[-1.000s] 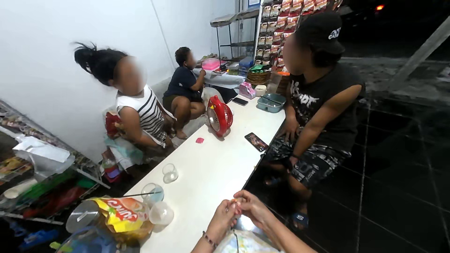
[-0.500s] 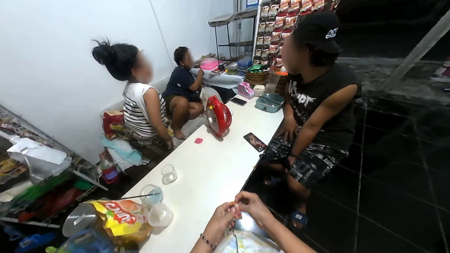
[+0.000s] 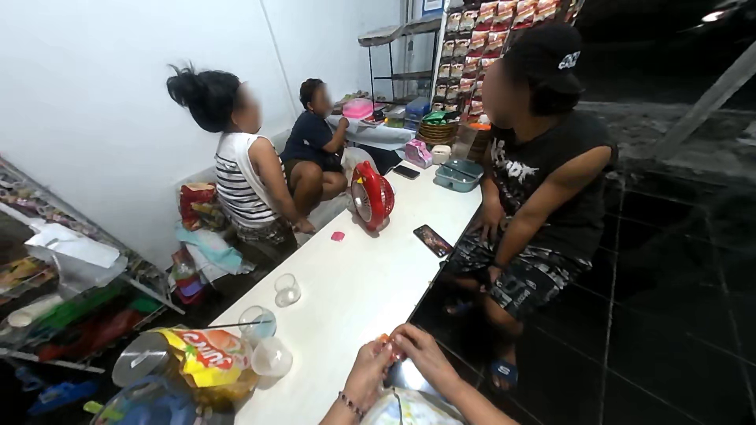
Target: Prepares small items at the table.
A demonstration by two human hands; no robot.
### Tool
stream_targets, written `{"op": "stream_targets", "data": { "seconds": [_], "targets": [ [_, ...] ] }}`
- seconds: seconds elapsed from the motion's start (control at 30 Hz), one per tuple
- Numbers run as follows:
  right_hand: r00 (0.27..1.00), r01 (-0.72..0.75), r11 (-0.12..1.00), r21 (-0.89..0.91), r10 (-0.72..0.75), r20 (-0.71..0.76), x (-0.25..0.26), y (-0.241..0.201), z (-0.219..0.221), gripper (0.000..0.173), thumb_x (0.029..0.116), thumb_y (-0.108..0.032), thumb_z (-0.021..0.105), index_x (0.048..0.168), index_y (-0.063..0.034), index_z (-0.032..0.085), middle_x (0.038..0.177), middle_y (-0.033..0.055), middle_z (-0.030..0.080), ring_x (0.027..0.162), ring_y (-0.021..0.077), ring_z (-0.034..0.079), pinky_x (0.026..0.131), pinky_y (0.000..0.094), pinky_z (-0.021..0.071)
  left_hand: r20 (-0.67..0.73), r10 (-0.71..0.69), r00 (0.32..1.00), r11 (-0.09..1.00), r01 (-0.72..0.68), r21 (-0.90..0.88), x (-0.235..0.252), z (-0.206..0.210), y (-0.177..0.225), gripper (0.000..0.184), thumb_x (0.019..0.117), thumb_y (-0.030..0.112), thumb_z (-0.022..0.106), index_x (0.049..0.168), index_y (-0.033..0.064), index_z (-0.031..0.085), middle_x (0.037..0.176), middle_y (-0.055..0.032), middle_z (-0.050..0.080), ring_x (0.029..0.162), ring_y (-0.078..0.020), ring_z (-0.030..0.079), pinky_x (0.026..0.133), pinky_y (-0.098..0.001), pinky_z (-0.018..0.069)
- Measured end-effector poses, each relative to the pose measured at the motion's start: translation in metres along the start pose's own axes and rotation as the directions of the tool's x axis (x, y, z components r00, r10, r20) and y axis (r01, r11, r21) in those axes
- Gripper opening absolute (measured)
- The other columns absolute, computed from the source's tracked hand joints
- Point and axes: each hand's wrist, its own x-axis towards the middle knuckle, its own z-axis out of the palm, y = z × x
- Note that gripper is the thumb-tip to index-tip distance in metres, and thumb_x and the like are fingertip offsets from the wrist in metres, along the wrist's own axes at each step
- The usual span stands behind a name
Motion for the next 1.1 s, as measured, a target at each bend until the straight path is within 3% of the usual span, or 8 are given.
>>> {"op": "stream_targets", "data": {
  "seconds": [0.1,0.23,0.4,0.6,0.73,0.87,0.97,1.1],
  "targets": [
    [0.999,0.015,0.999,-0.034,-0.013,0.050,-0.002,-0.002,0.002,0.029,0.0924,-0.014,0.070,0.112,0.0058,0.066,0.102,0.0141,0.068,0.086,0.0153,0.065,0.079,0.0300,0.0548,-0.047,0.026,0.999,1.000,-0.026,-0.011,-0.003,0.003,0.002,0.008,0.1003,0.003,0.054,0.105,0.0011,0.060,0.077,0.0024,0.061,0.061,-0.0010,0.054,0.057,-0.0172,0.0474],
    [0.999,0.021,1.000,-0.020,-0.020,0.034,-0.001,0.003,0.004,0.025,0.0836,-0.005,0.077,0.104,0.0046,0.067,0.096,0.0098,0.068,0.080,0.0097,0.063,0.075,0.0244,0.0535,-0.037,0.004,0.999,0.997,-0.007,-0.083,-0.005,0.002,0.003,0.007,0.0984,0.001,0.053,0.102,0.0026,0.058,0.074,0.0020,0.060,0.058,-0.0014,0.054,0.054,-0.0166,0.0461],
    [0.997,-0.009,1.000,0.024,0.007,0.076,0.002,0.005,0.000,0.017,0.0874,-0.004,0.072,0.102,0.0029,0.067,0.088,0.0040,0.065,0.074,0.0064,0.060,0.071,0.0231,0.0528,0.054,-0.008,0.999,0.980,0.018,-0.200,-0.005,-0.002,-0.001,0.008,0.0990,0.003,0.050,0.103,0.0064,0.057,0.074,0.0021,0.060,0.057,-0.0021,0.055,0.053,-0.0163,0.0479],
    [0.997,-0.060,0.997,0.058,0.057,0.052,0.002,0.006,-0.001,0.007,0.0894,0.002,0.066,0.096,0.0032,0.065,0.083,0.0032,0.065,0.071,0.0064,0.062,0.069,0.0239,0.0546,0.130,0.031,0.991,0.982,-0.007,-0.187,-0.006,-0.004,-0.004,0.012,0.1044,0.013,0.045,0.108,0.0064,0.054,0.080,0.0013,0.063,0.062,-0.0041,0.060,0.058,-0.0189,0.0533],
    [0.985,0.147,0.976,-0.162,-0.129,0.116,0.000,0.003,0.003,0.010,0.0905,0.005,0.063,0.097,0.0104,0.067,0.088,0.0168,0.067,0.079,0.0182,0.064,0.077,0.0322,0.0536,0.038,-0.034,0.999,0.991,0.038,-0.132,-0.004,-0.001,-0.003,0.032,0.1126,0.024,0.033,0.100,0.0067,0.056,0.072,0.0002,0.060,0.052,-0.0045,0.055,0.049,-0.0177,0.0483],
    [0.848,0.529,0.778,-0.339,-0.500,0.176,-0.002,0.008,0.009,0.006,0.0883,0.006,0.062,0.086,0.0058,0.067,0.083,0.0184,0.066,0.081,0.0267,0.068,0.079,0.0334,0.0573,-0.042,-0.109,0.993,0.992,0.106,-0.070,-0.004,0.001,0.000,0.040,0.1124,0.025,0.033,0.087,0.0078,0.059,0.064,0.0019,0.056,0.048,-0.0041,0.048,0.046,-0.0179,0.0418],
    [0.828,0.551,0.753,-0.360,-0.548,0.121,0.001,0.013,0.009,0.007,0.0870,0.007,0.062,0.083,0.0043,0.067,0.080,0.0161,0.066,0.079,0.0241,0.067,0.077,0.0301,0.0568,-0.043,-0.158,0.987,0.987,0.158,-0.011,-0.003,0.001,0.004,0.040,0.1120,0.025,0.034,0.085,0.0082,0.059,0.063,0.0026,0.055,0.046,-0.0026,0.044,0.042,-0.0162,0.0366],
    [0.918,0.386,0.880,-0.277,-0.396,0.021,0.002,0.012,0.001,0.005,0.0845,0.010,0.063,0.085,0.0098,0.068,0.082,0.0197,0.067,0.074,0.0234,0.066,0.073,0.0329,0.0563,-0.039,-0.136,0.990,0.989,0.138,0.058,-0.002,0.002,0.005,0.029,0.1105,0.020,0.042,0.094,0.0055,0.061,0.068,0.0023,0.057,0.050,-0.0011,0.049,0.046,-0.0148,0.0398]
  ]
}}
